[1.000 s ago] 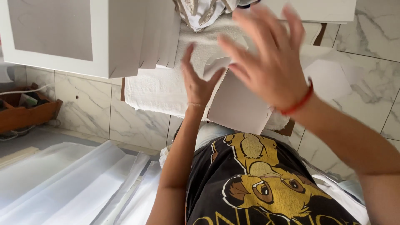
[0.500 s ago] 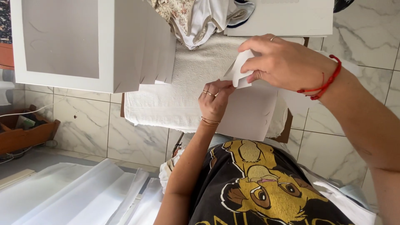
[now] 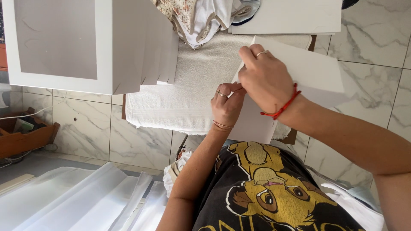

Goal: The person folds flat white paperboard blanks into small boxes with clear windows. They crease the panels, tuck flaps, and secure the sides, then place a finished box beside another completed one. The process is repeated for multiple units.

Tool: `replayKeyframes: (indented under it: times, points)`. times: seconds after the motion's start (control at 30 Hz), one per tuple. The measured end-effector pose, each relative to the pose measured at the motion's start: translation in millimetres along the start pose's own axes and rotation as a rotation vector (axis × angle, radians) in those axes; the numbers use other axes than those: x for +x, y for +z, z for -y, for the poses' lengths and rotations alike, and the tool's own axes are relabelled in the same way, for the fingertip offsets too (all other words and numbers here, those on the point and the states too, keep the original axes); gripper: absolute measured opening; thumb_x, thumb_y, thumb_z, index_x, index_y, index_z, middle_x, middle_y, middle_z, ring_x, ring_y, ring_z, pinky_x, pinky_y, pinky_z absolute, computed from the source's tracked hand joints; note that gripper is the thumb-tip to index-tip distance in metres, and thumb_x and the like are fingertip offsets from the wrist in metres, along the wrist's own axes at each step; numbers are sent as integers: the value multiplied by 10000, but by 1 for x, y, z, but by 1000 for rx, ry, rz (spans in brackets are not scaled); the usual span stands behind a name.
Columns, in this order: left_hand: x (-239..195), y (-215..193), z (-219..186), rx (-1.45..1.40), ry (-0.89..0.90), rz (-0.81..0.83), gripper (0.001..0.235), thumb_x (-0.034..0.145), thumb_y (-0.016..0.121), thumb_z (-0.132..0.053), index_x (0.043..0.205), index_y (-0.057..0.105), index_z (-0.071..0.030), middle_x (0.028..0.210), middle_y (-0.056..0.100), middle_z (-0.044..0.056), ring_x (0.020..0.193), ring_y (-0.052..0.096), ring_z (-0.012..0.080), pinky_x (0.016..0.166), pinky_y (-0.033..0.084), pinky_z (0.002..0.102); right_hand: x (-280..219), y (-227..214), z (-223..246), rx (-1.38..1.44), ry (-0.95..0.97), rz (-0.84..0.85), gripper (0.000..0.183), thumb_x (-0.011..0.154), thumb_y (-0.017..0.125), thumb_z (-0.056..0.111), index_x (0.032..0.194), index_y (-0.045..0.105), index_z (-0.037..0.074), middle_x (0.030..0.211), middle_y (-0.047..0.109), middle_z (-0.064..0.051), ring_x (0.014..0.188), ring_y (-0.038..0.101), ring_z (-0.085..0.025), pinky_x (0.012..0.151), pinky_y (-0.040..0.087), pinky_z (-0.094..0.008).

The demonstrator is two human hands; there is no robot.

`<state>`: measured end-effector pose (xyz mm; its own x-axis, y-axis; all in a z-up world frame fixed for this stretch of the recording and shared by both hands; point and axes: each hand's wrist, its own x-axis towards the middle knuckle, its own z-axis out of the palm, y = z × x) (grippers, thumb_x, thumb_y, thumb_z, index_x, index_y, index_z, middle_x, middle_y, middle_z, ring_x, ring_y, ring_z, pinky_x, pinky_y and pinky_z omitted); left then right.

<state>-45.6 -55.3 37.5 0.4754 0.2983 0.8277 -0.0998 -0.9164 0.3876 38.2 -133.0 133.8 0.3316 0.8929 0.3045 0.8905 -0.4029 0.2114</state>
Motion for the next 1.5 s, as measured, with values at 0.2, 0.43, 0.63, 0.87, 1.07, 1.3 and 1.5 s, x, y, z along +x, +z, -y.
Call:
replayKeyframes:
  times: [0.2,0.43,0.63,0.87,1.07,1.3,1.5]
  points:
    - [10,-9,-8,-144,-213,205,184,718,722,7,785,604,-117,845,524,-57,662,562,95,404,428,244,12,-21,-8,120,2,35,115,582,704,157,587,607,94,847,496,-21,795,529,-195,565,508,-271]
    - [12,-17,12,-176,-326,139,188,785,657,-33,944,565,-70,903,476,47,811,524,155,648,504,254,-63,-62,-49,362,317,224,787,603,736,356,1236,455,-17,1218,446,-210,1112,436,-335,927,400,-450]
    - [6,-15,-42,-123,83,563,516,847,562,-355,411,306,-250,387,299,-111,338,286,56,296,238,187,-111,-46,-56,13,513,160,359,696,714,67,1049,661,108,837,482,-43,688,519,-173,431,449,-243]
    - [10,24,-101,-495,-280,900,870,543,636,-603,1203,332,-126,1139,414,89,1003,471,232,785,443,409,-102,-61,-63,5,706,448,271,794,613,303,993,573,123,696,543,-47,526,550,-224,374,437,-338]
    - [1,42,-122,-522,-456,726,817,655,573,-364,1315,185,-75,1335,285,192,1283,298,316,892,393,452,-86,-74,-66,378,705,335,271,769,567,124,1027,649,121,800,619,-17,685,570,-170,561,458,-338]
    - [6,43,-82,-801,-821,720,192,866,437,-248,748,457,-97,527,392,-34,504,308,87,474,332,258,-73,-88,-84,764,722,325,392,763,668,156,1133,574,65,1077,500,-111,684,561,-177,611,464,-270]
    - [7,48,-74,-968,-1137,777,265,827,504,-328,903,611,-98,715,575,-59,662,445,36,615,393,201,-83,-55,-71,675,430,-23,350,769,791,83,1037,625,-70,1011,556,-171,731,587,-212,643,520,-273]
